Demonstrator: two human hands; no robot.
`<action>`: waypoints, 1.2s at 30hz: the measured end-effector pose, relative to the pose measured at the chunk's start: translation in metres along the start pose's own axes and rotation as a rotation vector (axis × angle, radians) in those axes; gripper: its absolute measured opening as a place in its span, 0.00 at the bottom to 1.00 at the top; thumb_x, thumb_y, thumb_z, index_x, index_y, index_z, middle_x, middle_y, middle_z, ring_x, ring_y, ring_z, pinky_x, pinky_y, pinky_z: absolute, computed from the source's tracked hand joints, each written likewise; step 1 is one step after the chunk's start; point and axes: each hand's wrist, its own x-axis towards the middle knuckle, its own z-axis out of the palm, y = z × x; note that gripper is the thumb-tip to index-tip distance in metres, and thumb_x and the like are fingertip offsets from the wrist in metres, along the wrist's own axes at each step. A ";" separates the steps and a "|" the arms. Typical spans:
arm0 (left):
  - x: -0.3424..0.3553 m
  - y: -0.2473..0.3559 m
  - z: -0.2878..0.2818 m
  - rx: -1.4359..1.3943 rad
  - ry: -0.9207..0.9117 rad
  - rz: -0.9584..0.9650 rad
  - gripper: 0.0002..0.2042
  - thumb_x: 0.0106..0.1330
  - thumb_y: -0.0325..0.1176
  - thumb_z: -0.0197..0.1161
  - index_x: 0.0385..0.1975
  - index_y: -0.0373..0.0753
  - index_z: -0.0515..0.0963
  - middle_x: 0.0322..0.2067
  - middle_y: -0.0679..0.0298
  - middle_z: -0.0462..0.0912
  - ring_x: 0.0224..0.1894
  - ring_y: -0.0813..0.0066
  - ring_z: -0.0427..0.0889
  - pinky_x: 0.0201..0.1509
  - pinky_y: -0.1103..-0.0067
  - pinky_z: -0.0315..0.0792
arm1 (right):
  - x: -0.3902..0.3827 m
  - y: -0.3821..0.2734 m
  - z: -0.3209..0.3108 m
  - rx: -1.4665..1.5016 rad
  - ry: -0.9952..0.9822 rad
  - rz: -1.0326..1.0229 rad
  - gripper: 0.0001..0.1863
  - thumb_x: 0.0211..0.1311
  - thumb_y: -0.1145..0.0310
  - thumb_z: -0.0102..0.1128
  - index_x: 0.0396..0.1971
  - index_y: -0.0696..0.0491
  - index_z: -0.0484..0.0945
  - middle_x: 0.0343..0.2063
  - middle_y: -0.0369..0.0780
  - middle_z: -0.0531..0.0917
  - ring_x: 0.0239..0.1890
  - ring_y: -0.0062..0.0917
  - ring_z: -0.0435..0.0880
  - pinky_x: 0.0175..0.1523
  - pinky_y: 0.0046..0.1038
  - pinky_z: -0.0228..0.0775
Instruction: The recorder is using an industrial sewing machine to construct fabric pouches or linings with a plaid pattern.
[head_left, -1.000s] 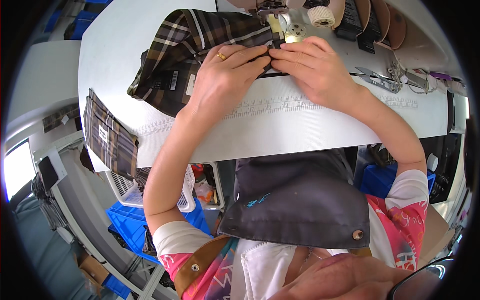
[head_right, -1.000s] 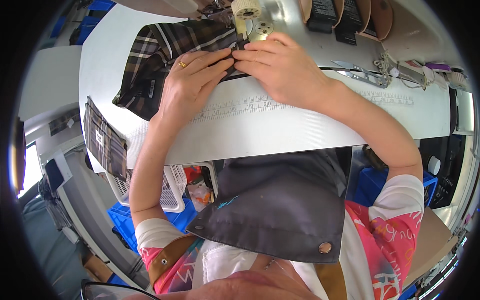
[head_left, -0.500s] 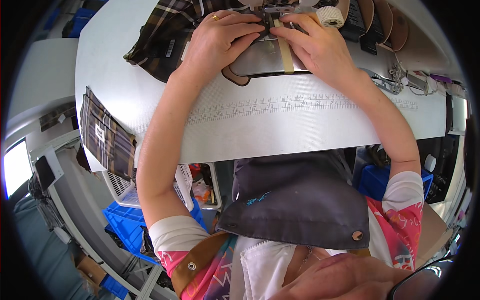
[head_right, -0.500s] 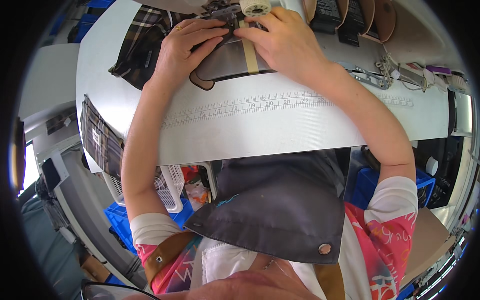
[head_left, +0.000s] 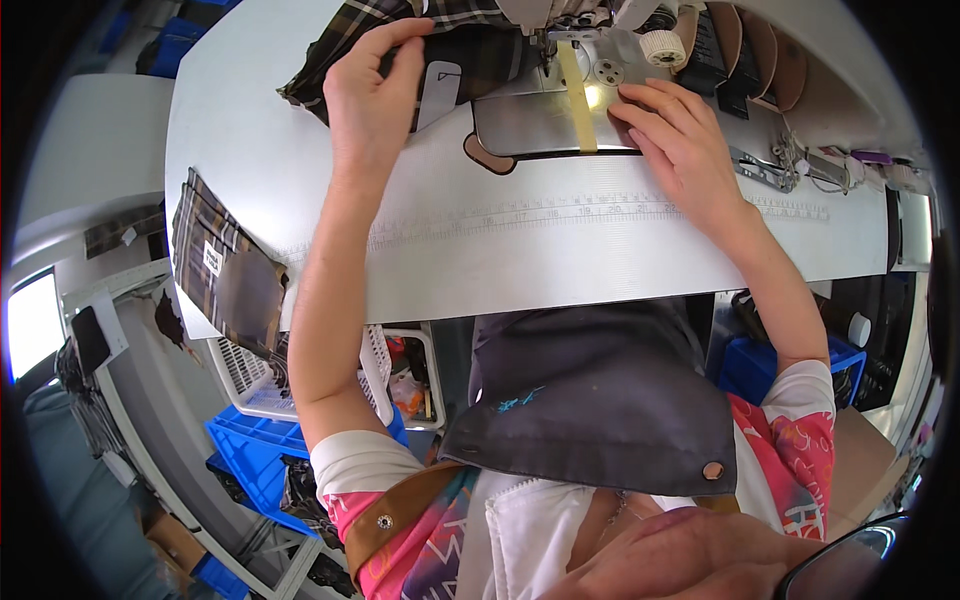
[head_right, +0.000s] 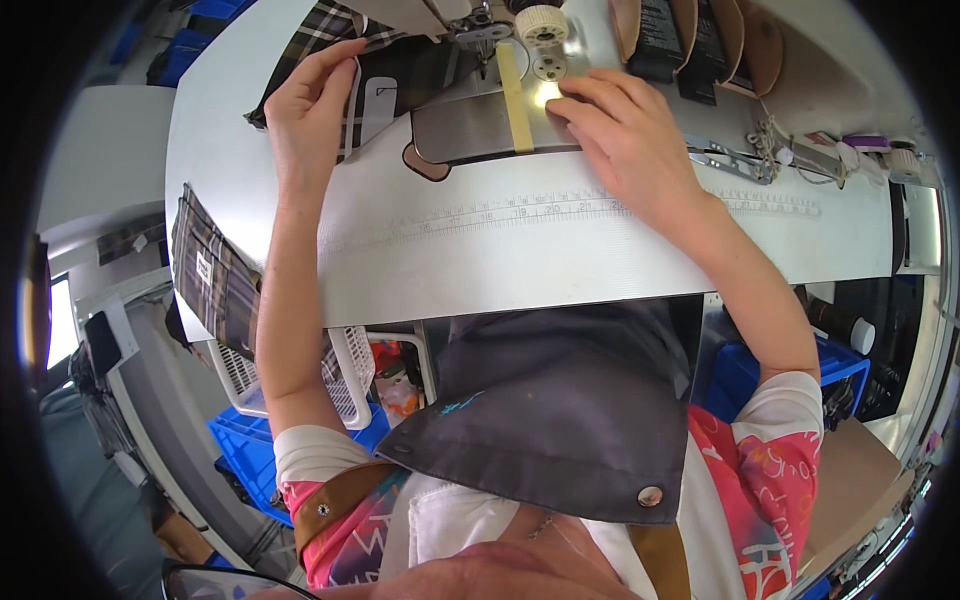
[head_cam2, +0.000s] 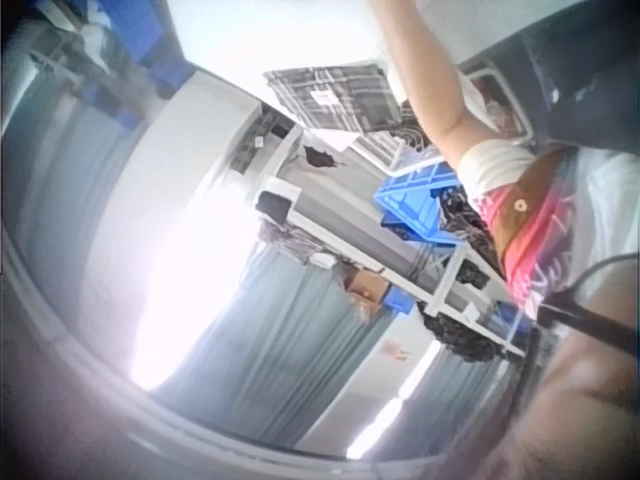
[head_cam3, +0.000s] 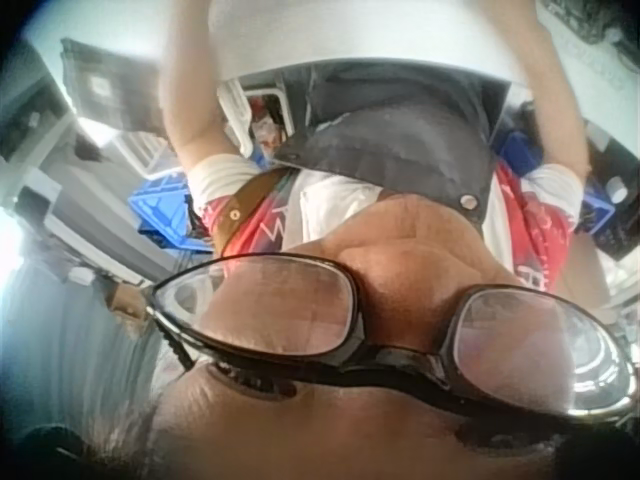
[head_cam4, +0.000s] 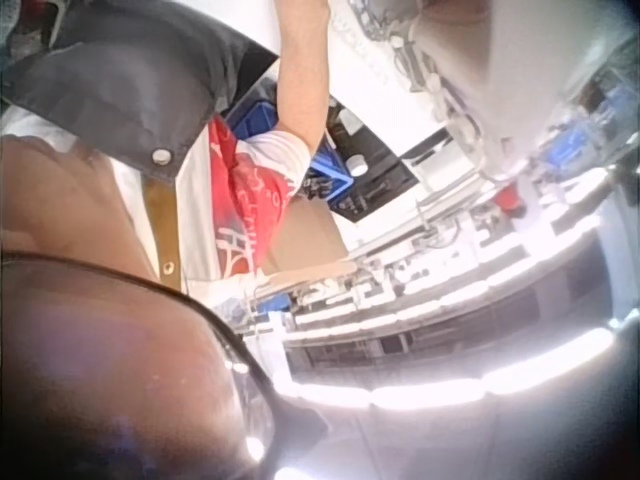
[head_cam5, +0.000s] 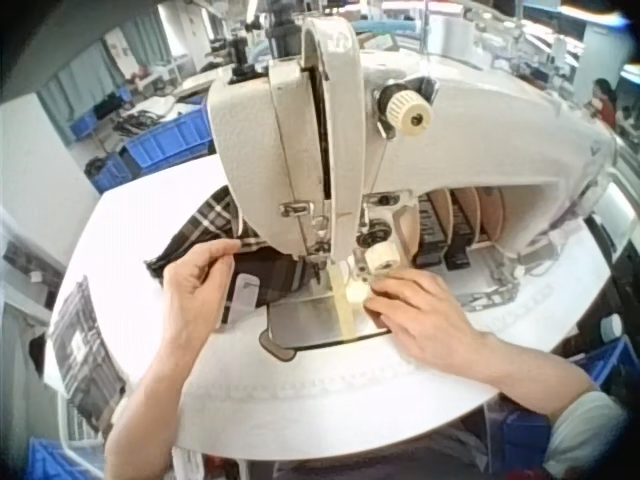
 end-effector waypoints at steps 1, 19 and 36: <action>0.000 -0.004 -0.011 -0.083 -0.071 -0.187 0.13 0.66 0.29 0.54 0.47 0.32 0.76 0.37 0.63 0.82 0.38 0.84 0.77 0.44 0.86 0.70 | 0.000 -0.002 -0.001 0.013 0.003 -0.001 0.13 0.52 0.74 0.59 0.40 0.52 0.78 0.43 0.35 0.78 0.51 0.32 0.72 0.52 0.32 0.64; -0.149 0.041 -0.095 0.484 -0.261 -0.152 0.17 0.66 0.30 0.52 0.52 0.30 0.71 0.57 0.50 0.69 0.60 0.58 0.67 0.61 0.70 0.61 | -0.138 -0.115 -0.044 0.659 0.382 0.266 0.07 0.55 0.67 0.60 0.34 0.50 0.80 0.30 0.36 0.79 0.34 0.29 0.77 0.37 0.30 0.68; -0.147 0.036 -0.070 0.564 0.170 -0.218 0.13 0.67 0.29 0.54 0.46 0.28 0.75 0.47 0.56 0.78 0.45 0.72 0.77 0.48 0.80 0.73 | -0.396 0.017 -0.002 -0.153 0.060 1.525 0.18 0.48 0.75 0.57 0.43 0.55 0.75 0.40 0.42 0.78 0.44 0.38 0.76 0.48 0.33 0.68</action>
